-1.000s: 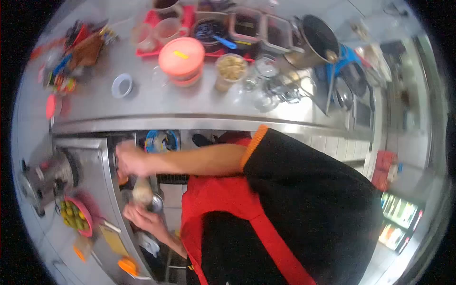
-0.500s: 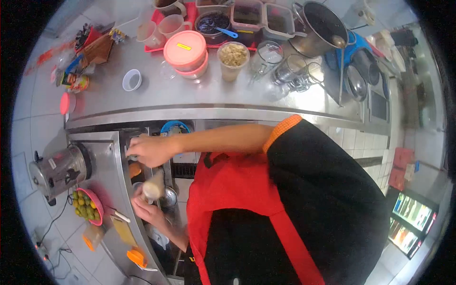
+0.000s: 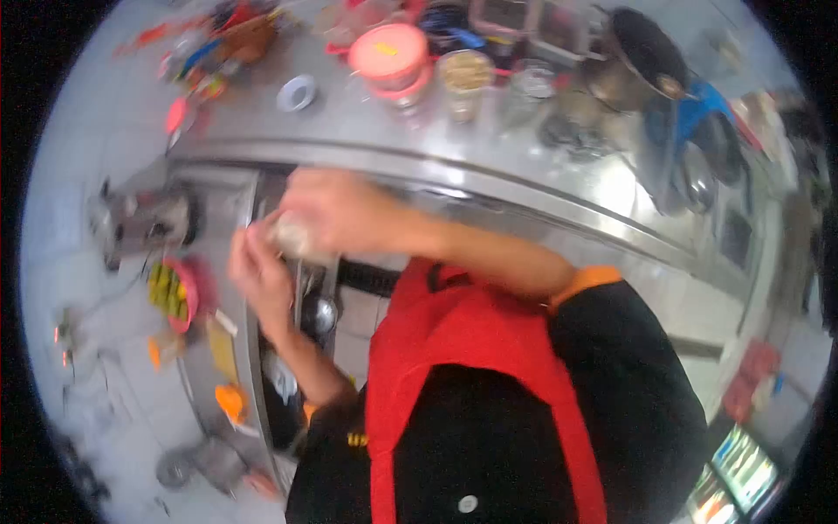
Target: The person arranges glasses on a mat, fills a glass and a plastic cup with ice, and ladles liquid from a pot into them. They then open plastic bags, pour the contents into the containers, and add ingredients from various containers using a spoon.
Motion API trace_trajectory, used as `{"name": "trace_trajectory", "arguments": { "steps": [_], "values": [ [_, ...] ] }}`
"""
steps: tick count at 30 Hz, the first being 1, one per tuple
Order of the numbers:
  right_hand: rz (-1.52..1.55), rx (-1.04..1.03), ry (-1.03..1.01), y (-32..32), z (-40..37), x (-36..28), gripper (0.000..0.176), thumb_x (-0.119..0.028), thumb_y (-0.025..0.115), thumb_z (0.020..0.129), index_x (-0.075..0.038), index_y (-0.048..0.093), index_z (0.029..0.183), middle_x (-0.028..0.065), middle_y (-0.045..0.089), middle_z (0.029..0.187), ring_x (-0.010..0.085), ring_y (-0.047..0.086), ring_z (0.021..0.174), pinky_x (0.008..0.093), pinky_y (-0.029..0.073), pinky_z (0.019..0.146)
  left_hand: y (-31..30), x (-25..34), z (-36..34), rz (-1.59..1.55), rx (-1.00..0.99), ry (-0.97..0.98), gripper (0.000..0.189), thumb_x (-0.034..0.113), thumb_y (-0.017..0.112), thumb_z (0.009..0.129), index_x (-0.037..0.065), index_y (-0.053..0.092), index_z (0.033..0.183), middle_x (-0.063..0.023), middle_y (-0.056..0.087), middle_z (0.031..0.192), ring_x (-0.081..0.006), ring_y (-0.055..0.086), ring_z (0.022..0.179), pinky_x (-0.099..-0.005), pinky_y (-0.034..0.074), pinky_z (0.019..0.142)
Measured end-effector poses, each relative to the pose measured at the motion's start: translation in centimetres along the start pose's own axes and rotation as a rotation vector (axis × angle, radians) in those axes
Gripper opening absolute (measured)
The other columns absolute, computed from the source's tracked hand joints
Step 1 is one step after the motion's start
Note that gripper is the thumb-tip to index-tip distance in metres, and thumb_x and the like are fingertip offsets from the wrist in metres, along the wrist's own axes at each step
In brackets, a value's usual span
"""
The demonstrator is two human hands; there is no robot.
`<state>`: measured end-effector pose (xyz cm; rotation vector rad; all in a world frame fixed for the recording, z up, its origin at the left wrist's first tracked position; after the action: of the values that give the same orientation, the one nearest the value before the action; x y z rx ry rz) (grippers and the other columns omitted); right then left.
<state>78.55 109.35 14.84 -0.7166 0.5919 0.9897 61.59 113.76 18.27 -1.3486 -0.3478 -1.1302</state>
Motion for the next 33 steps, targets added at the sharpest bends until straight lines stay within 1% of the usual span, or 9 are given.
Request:
{"name": "trace_trajectory", "arguments": {
  "steps": [6,11,17,19,20,25,28,30,33],
  "values": [
    [0.133,0.027,0.085,-3.4,-0.1,-3.5,0.02,-0.016,0.068,0.078,-0.003,0.063,0.092,0.0141,0.059,0.088,0.0341,0.056,0.085,0.042,0.046,0.078,-2.4,1.9,-1.0,-0.261,0.085,-0.154,0.031,0.029,0.047,0.102,0.004,0.055,0.086,0.0008,0.052,0.077,-0.006,0.052,0.072,-0.0234,0.054,0.06],
    [-0.117,0.046,-0.112,-1.2,-0.6,-8.3,0.036,-0.022,0.075,0.07,-0.005,0.065,0.099,0.0124,0.055,0.102,0.0327,0.05,0.095,0.0403,0.043,0.084,-3.1,3.6,-2.0,-0.347,0.139,-0.131,0.031,0.028,0.051,0.101,0.004,0.057,0.081,0.0033,0.052,0.069,-0.003,0.046,0.064,-0.0206,0.038,0.054],
    [0.016,-0.027,-0.083,0.3,1.2,-7.9,0.036,-0.025,0.073,0.071,-0.003,0.065,0.099,0.0115,0.057,0.093,0.0302,0.053,0.087,0.0397,0.046,0.077,-4.5,3.3,-1.4,-0.315,0.015,0.236,0.022,0.019,0.06,0.095,0.003,0.06,0.08,0.0007,0.056,0.07,-0.0085,0.049,0.066,-0.0239,0.041,0.059],
    [0.1,-0.105,-0.064,-0.1,1.7,-8.0,0.036,-0.026,0.072,0.073,-0.002,0.066,0.098,0.0112,0.058,0.088,0.0287,0.056,0.082,0.0391,0.047,0.073,-5.9,3.6,-0.4,0.066,0.092,0.751,0.011,0.01,0.066,0.086,0.003,0.063,0.077,-0.0029,0.063,0.074,-0.016,0.051,0.065,-0.0281,0.043,0.063],
    [0.173,-0.155,-0.009,-0.1,1.8,-8.4,0.033,-0.025,0.072,0.075,0.0,0.066,0.096,0.0114,0.059,0.082,0.028,0.057,0.076,0.038,0.047,0.068,-6.5,3.9,-0.3,0.087,0.102,0.751,0.004,0.004,0.068,0.079,0.003,0.065,0.077,-0.0047,0.066,0.077,-0.023,0.052,0.065,-0.0322,0.044,0.066],
    [0.36,-0.153,0.039,0.8,1.9,-9.2,0.023,-0.018,0.071,0.081,0.003,0.065,0.091,0.0128,0.058,0.071,0.0254,0.059,0.061,0.0333,0.046,0.058,-7.5,4.8,-0.7,0.16,0.156,0.735,0.005,0.001,0.068,0.078,0.002,0.063,0.076,-0.0049,0.064,0.073,-0.0231,0.053,0.068,-0.0328,0.044,0.066],
    [0.41,-0.038,0.037,1.3,1.6,-8.8,0.014,-0.01,0.068,0.085,0.003,0.065,0.088,0.0101,0.062,0.072,0.0176,0.06,0.062,0.0296,0.047,0.058,-7.4,4.9,-0.3,0.19,0.224,0.718,0.006,0.001,0.066,0.08,0.001,0.062,0.075,-0.0054,0.061,0.07,-0.0222,0.053,0.067,-0.0323,0.044,0.065],
    [0.636,0.233,0.276,1.4,1.6,-7.9,0.009,-0.009,0.066,0.089,0.0,0.067,0.092,0.0009,0.06,0.074,0.0062,0.049,0.061,0.0219,0.039,0.054,-7.1,4.7,-0.3,0.205,0.288,0.7,0.008,0.002,0.065,0.082,0.001,0.061,0.075,-0.0054,0.059,0.068,-0.021,0.052,0.066,-0.0318,0.044,0.064],
    [0.656,0.359,0.351,0.3,2.2,-6.6,0.01,-0.01,0.064,0.091,0.0,0.066,0.091,0.0008,0.063,0.079,0.0057,0.052,0.063,0.021,0.041,0.054,-6.6,3.0,-0.3,0.064,0.357,0.409,0.014,0.005,0.06,0.089,-0.002,0.059,0.077,-0.0059,0.054,0.066,-0.0175,0.051,0.065,-0.0315,0.044,0.063]
  ]
}}
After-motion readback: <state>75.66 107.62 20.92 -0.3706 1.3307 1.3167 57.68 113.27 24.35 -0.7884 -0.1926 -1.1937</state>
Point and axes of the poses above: each hand's wrist, its own z-axis towards the middle knuckle, its own y-axis out of the palm, x = y × z, the point moved 1 cm from there along z, towards the middle knuckle
